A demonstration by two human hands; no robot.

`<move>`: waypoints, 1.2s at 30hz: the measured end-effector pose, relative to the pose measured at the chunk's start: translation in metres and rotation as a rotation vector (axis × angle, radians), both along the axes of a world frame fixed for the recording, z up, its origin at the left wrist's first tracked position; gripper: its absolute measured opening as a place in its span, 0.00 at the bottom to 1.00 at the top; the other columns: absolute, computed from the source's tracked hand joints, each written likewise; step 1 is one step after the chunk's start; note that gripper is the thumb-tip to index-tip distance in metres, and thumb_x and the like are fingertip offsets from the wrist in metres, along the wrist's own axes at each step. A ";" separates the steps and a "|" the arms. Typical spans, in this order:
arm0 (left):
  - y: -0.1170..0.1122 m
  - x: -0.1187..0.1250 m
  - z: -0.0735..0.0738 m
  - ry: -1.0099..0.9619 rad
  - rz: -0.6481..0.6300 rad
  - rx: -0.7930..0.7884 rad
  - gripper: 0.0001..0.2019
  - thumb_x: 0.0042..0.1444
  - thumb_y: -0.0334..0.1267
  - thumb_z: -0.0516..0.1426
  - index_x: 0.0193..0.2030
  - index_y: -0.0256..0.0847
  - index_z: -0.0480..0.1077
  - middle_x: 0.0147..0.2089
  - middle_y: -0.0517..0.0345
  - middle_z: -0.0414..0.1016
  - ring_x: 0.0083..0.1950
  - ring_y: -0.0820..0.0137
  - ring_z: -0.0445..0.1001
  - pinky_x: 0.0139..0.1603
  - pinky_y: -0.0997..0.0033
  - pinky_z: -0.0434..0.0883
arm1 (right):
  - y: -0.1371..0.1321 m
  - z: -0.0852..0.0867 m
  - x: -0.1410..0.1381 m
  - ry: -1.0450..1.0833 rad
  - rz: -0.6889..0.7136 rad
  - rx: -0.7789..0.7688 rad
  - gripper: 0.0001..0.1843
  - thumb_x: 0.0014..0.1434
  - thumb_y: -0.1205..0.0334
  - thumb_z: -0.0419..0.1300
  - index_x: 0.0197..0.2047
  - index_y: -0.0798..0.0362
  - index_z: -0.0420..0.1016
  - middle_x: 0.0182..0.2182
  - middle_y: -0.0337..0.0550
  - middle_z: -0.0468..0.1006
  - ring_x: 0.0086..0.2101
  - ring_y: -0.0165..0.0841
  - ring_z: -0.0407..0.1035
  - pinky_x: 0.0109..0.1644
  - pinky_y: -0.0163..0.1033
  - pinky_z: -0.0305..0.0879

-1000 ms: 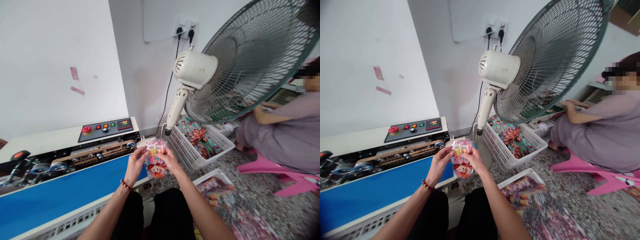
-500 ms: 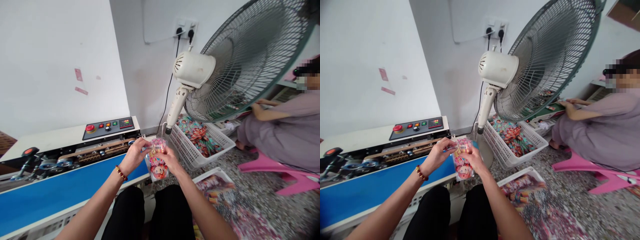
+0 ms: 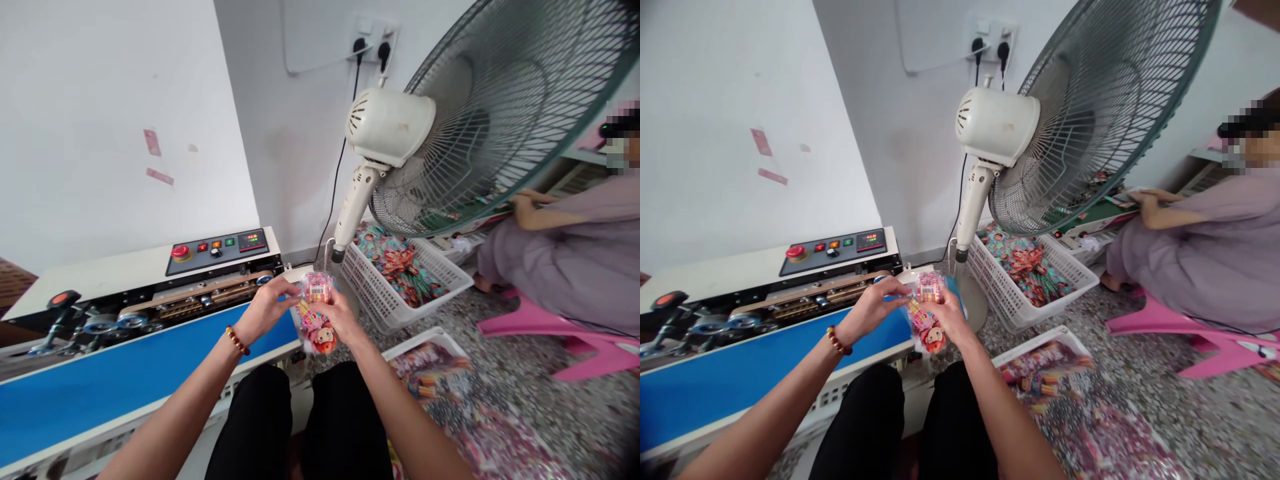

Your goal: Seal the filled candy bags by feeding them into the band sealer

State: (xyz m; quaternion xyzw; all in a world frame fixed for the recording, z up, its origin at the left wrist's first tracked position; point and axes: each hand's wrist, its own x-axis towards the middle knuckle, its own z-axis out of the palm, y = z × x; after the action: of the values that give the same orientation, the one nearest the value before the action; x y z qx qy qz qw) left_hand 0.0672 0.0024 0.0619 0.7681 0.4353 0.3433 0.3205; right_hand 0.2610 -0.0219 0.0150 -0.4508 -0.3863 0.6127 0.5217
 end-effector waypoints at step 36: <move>0.012 -0.064 -0.068 0.041 0.713 -0.587 0.07 0.49 0.40 0.61 0.28 0.40 0.73 0.25 0.51 0.74 0.27 0.64 0.73 0.24 0.72 0.60 | 0.042 -0.042 -0.013 0.058 -0.152 -0.140 0.22 0.35 0.57 0.75 0.36 0.54 0.81 0.28 0.39 0.83 0.27 0.35 0.75 0.35 0.39 0.70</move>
State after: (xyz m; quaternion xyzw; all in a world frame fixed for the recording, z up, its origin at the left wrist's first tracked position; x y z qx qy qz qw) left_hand 0.0028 0.0145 -0.0061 0.4535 0.7574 0.2792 0.3778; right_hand 0.2477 0.0200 -0.0273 -0.4962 -0.2919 0.6095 0.5450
